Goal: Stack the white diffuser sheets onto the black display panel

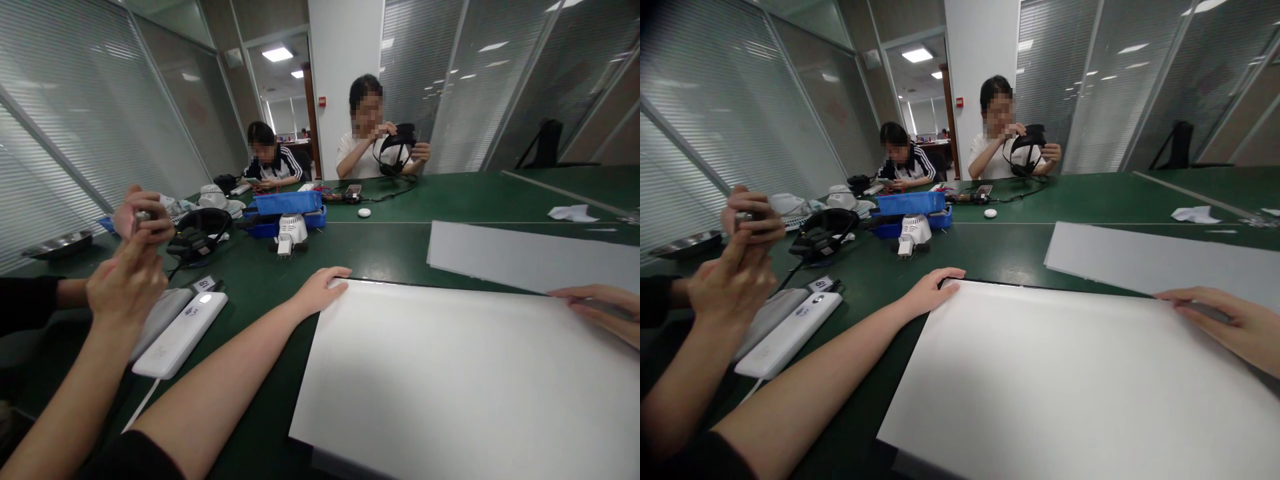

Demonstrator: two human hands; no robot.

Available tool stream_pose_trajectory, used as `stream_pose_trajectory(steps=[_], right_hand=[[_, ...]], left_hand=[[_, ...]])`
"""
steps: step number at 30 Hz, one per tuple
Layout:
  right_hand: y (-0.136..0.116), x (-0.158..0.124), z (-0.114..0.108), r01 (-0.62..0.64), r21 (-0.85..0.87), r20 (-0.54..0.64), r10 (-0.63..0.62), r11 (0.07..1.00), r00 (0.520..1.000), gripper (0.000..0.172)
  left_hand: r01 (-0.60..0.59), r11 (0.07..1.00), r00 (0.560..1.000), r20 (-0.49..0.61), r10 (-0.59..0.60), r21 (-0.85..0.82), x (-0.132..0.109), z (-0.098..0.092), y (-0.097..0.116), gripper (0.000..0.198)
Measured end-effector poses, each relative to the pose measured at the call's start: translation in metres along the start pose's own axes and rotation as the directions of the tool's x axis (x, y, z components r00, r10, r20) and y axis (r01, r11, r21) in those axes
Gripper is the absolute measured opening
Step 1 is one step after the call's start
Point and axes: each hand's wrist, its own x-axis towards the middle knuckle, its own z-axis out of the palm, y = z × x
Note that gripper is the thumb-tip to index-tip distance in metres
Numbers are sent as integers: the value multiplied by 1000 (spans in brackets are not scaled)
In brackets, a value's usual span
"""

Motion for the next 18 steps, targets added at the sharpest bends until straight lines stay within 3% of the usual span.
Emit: stream_pose_trajectory(steps=[3, 9, 12, 15, 18], right_hand=[[-5, -1, -1, 0, 69, 83, -5, 998, 997, 37], [-27, 3, -10, 72, -43, 28, -71, 996, 997, 65], [-12, 6, -16, 23, -54, 17, -22, 998, 1000, 71], [12, 7, -20, -97, -13, 68, 98, 995, 993, 64], [21, 6, -20, -109, -1, 130, 108, 994, 986, 59]], left_hand=[[-26, 999, 999, 45, 24, 46, -1, -5, 2, 39], [-82, 992, 989, 127, 69, 101, 0, -13, -3, 46], [-82, 990, 990, 127, 67, 114, 0, -14, -3, 46], [-66, 990, 993, 104, 53, 128, 0, -14, -3, 42], [-53, 988, 996, 81, 42, 142, 1, -14, -4, 40]])
